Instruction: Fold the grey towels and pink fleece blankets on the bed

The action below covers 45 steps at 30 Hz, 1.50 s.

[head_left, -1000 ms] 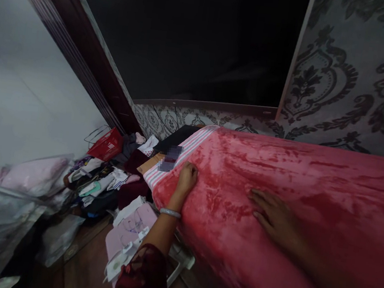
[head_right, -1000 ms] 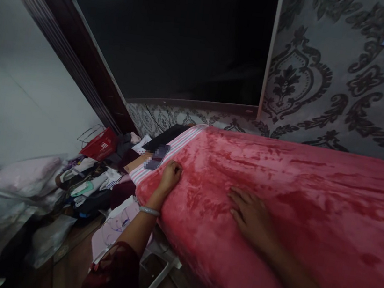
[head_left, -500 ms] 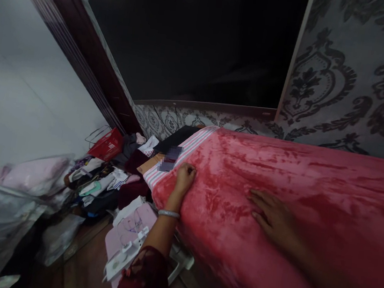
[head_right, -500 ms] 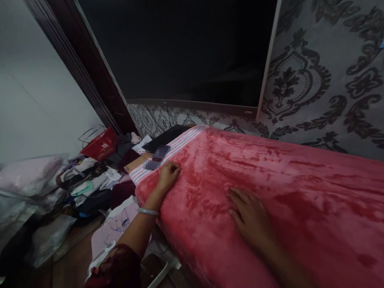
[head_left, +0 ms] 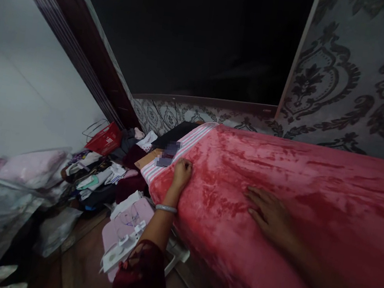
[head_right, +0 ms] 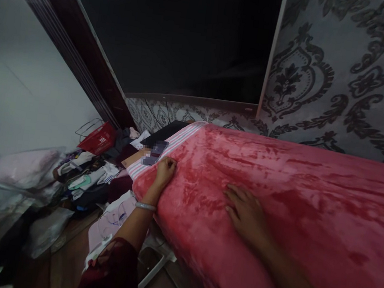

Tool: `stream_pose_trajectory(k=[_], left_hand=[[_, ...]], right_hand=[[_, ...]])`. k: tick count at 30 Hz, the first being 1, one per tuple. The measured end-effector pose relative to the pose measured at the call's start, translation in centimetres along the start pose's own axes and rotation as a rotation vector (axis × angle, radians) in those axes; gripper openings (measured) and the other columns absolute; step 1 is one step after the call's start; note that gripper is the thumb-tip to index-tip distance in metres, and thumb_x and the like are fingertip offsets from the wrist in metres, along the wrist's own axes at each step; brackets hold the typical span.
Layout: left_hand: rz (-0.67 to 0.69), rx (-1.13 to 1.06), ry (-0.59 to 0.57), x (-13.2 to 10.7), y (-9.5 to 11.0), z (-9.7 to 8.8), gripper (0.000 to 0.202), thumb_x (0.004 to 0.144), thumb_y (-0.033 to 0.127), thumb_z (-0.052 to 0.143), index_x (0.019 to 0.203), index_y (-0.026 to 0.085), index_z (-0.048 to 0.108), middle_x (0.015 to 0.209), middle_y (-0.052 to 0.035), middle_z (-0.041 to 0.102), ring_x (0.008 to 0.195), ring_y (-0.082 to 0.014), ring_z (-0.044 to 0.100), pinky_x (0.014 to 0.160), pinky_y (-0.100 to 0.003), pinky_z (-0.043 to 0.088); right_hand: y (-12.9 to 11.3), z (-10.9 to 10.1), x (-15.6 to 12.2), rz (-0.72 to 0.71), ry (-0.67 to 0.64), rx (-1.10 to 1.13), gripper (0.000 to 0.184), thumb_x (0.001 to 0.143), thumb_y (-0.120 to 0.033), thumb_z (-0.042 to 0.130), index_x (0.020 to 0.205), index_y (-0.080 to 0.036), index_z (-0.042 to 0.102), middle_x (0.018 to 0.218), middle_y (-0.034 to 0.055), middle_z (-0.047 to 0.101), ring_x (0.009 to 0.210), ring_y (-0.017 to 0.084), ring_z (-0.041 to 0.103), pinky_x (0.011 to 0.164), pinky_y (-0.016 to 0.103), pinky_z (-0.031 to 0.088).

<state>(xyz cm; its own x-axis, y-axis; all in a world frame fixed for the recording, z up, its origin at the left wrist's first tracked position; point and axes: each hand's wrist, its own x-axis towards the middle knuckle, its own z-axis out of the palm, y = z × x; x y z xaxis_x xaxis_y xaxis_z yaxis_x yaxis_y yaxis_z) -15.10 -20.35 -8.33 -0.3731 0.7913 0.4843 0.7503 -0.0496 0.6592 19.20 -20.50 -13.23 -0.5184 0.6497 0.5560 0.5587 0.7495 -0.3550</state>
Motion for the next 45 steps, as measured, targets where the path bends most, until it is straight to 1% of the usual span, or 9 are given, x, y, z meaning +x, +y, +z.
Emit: stream_pose_trajectory(k=[8,16,22,28,35,38,41,43,45], left_hand=[[-0.032,-0.018,0.031,-0.1,-0.3,-0.3,0.017,0.078,0.01,0.052,0.067,0.021,0.059,0.075,-0.0027,0.065,0.074,-0.0172,0.06,0.075,-0.031,0.049],[0.03,-0.007,-0.004,-0.3,0.5,0.0,0.021,0.071,0.003,0.06,0.064,0.022,0.058,0.076,-0.0026,0.062,0.078,-0.0179,0.058,0.079,-0.032,0.049],[0.049,0.013,-0.012,-0.3,0.3,0.5,0.025,0.073,-0.001,0.055,0.063,0.022,0.054,0.08,-0.0046,0.059,0.079,-0.0185,0.056,0.079,-0.034,0.048],[0.05,0.03,-0.022,-0.3,0.1,0.3,0.027,0.074,-0.002,0.053,0.064,0.022,0.052,0.078,-0.0044,0.06,0.082,-0.019,0.058,0.083,-0.034,0.048],[0.042,0.029,-0.025,-0.2,0.4,0.1,0.026,0.077,-0.001,0.053,0.064,0.022,0.055,0.077,-0.0046,0.063,0.082,-0.0195,0.06,0.084,-0.035,0.049],[0.052,0.019,-0.045,-0.7,0.9,-0.9,0.022,0.078,0.001,0.054,0.071,0.021,0.062,0.082,-0.005,0.067,0.082,-0.0189,0.062,0.084,-0.034,0.051],[0.054,0.025,-0.03,-2.8,0.7,-3.1,0.02,0.078,0.005,0.056,0.081,0.021,0.067,0.091,-0.0062,0.068,0.088,-0.0205,0.063,0.088,-0.037,0.052],[0.033,0.051,0.026,-5.0,0.0,-5.0,0.019,0.079,0.007,0.056,0.085,0.021,0.068,0.096,-0.0083,0.067,0.097,-0.0235,0.062,0.095,-0.041,0.05],[-0.028,0.057,0.153,-7.5,-1.2,-6.9,0.017,0.08,0.01,0.057,0.09,0.02,0.068,0.106,-0.0113,0.064,0.107,-0.0269,0.059,0.103,-0.045,0.046]], right_hand=[[0.2,0.2,-0.2,-0.005,-0.008,-0.004,0.044,0.096,-0.036,0.042,0.131,-0.027,0.068,0.136,0.0082,0.064,0.125,0.029,0.059,0.106,0.056,0.047],[0.1,0.2,-0.1,-0.004,0.0,-0.006,0.044,0.096,-0.035,0.042,0.13,-0.028,0.068,0.136,0.0077,0.065,0.125,0.029,0.059,0.106,0.055,0.048],[0.2,-0.2,0.0,-0.008,-0.016,-0.006,0.045,0.095,-0.037,0.042,0.13,-0.026,0.068,0.136,0.0085,0.064,0.124,0.029,0.059,0.104,0.054,0.049],[0.8,0.3,-0.3,-0.025,-0.016,0.018,0.045,0.095,-0.037,0.041,0.13,-0.026,0.068,0.135,0.0086,0.065,0.125,0.031,0.059,0.107,0.057,0.046],[1.2,0.7,-0.3,-0.047,-0.005,0.0,0.044,0.096,-0.037,0.041,0.129,-0.024,0.068,0.134,0.0087,0.066,0.124,0.029,0.06,0.105,0.054,0.048],[1.1,0.7,-0.2,-0.056,0.005,-0.014,0.045,0.096,-0.036,0.04,0.128,-0.022,0.068,0.133,0.0095,0.066,0.122,0.029,0.06,0.105,0.055,0.048],[1.0,0.7,0.0,-0.059,0.013,-0.02,0.045,0.096,-0.035,0.04,0.127,-0.021,0.069,0.133,0.0103,0.066,0.121,0.029,0.061,0.104,0.054,0.048],[1.0,0.6,0.1,-0.05,0.009,-0.021,0.044,0.096,-0.036,0.042,0.127,-0.022,0.069,0.135,0.0099,0.065,0.122,0.029,0.06,0.105,0.054,0.048],[0.9,0.4,0.1,-0.038,-0.003,-0.019,0.043,0.095,-0.036,0.043,0.127,-0.024,0.069,0.136,0.0092,0.064,0.123,0.03,0.06,0.105,0.054,0.048]])
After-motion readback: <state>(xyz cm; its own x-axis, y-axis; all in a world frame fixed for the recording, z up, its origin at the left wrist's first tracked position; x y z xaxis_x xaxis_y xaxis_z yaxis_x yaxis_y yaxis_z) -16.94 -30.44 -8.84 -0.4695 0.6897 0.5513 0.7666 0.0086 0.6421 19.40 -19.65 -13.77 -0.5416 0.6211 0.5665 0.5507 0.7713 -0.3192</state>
